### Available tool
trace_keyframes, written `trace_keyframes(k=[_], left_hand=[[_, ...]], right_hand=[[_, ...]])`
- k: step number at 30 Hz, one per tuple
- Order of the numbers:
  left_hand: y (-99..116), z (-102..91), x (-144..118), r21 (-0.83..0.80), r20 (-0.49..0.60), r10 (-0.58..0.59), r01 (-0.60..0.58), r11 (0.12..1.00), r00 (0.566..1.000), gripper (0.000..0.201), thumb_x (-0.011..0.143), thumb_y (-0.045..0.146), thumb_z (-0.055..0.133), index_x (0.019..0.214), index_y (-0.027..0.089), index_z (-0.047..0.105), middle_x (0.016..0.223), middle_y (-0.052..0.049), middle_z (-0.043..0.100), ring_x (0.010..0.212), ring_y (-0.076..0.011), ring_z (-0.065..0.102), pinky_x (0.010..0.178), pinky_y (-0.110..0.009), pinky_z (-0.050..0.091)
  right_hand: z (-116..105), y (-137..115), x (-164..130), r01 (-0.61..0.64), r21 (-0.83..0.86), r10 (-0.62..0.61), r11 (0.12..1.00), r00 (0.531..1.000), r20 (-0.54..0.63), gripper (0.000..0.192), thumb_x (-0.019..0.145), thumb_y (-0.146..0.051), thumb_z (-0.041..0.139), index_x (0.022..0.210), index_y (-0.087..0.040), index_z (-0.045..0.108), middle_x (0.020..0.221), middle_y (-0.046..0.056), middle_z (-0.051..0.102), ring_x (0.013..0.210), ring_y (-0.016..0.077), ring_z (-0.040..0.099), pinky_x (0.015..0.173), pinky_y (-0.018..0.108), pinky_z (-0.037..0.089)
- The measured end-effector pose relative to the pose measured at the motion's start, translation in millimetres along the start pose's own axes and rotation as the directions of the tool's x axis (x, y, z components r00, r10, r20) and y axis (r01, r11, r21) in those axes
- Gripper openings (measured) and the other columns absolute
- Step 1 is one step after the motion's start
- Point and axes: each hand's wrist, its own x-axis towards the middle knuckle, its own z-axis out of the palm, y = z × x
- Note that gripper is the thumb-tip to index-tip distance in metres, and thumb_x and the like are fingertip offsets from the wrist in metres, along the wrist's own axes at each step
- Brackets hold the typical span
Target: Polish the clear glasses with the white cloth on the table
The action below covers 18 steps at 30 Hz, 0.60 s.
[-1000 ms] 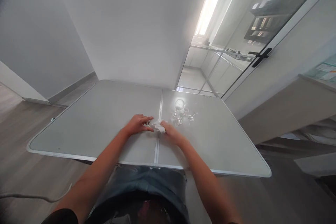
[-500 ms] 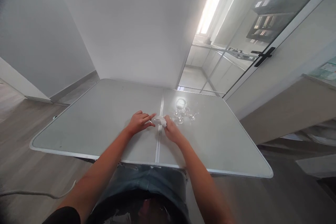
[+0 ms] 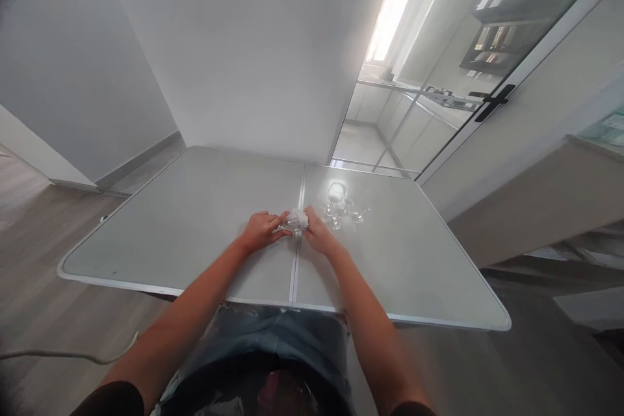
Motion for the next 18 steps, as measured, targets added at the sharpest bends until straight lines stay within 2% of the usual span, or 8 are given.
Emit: trace_keyframes(k=[4,7,10,13,15,18], left_hand=[[-1.7,-0.2,-0.6,-0.005,-0.060,0.031,-0.032,0.999,0.998,0.058,0.090,0.065,0.055,0.125,0.019,0.066,0.067,-0.003,0.070,0.057,-0.0136,0.060,0.062,-0.028,0.036],[-3.5,0.9,0.3,-0.055,-0.098,-0.001,-0.004,0.998,0.995,0.058,0.089,0.064,0.057,0.126,0.020,0.065,0.067,-0.002,0.071,0.057,-0.0123,0.061,0.062,-0.026,0.037],[-3.3,2.1,0.5,-0.011,-0.112,-0.021,0.020,1.000,0.993,0.058,0.090,0.062,0.058,0.128,0.019,0.064,0.066,-0.002,0.070,0.057,-0.0133,0.060,0.062,-0.027,0.037],[-0.9,1.8,-0.3,0.076,-0.076,0.001,0.005,0.997,0.997,0.055,0.092,0.060,0.056,0.127,0.018,0.066,0.064,-0.004,0.068,0.056,-0.0145,0.058,0.061,-0.029,0.036],[0.9,1.2,-0.4,0.094,-0.053,0.027,-0.021,0.995,0.998,0.054,0.092,0.059,0.056,0.125,0.017,0.067,0.063,-0.004,0.067,0.054,-0.0146,0.057,0.060,-0.029,0.034],[2.3,1.0,0.7,0.049,-0.064,0.040,-0.037,0.998,0.997,0.055,0.090,0.060,0.059,0.124,0.017,0.067,0.064,-0.004,0.069,0.055,-0.0142,0.059,0.060,-0.029,0.034]], right_hand=[[-3.6,-2.6,-1.5,-0.040,0.168,0.031,0.985,0.998,0.057,0.023,0.069,-0.013,0.052,0.087,-0.024,0.040,0.079,-0.002,0.042,0.071,0.0161,0.038,0.064,0.029,0.032],[-5.3,-2.5,-3.8,-0.021,0.263,0.022,0.965,1.000,-0.001,0.025,0.068,-0.012,0.052,0.087,-0.024,0.039,0.078,-0.002,0.038,0.071,0.0160,0.036,0.064,0.029,0.033],[-2.0,0.1,-4.0,0.049,0.131,-0.037,0.990,0.995,-0.093,0.028,0.072,-0.012,0.051,0.095,-0.025,0.041,0.086,-0.001,0.041,0.075,0.0165,0.038,0.068,0.030,0.035],[2.0,1.7,-1.3,0.070,-0.018,-0.071,0.997,0.996,-0.054,0.029,0.073,-0.010,0.049,0.097,-0.025,0.039,0.088,-0.001,0.044,0.076,0.0171,0.040,0.069,0.030,0.035],[1.3,0.8,1.1,0.042,-0.025,-0.042,0.999,0.999,-0.015,0.029,0.071,-0.009,0.047,0.094,-0.024,0.039,0.086,-0.001,0.044,0.076,0.0174,0.040,0.068,0.030,0.034],[-5.6,-2.9,3.0,-0.037,0.086,0.033,0.996,0.999,0.042,0.031,0.065,-0.009,0.047,0.091,-0.024,0.041,0.083,-0.001,0.042,0.075,0.0167,0.039,0.067,0.029,0.033]])
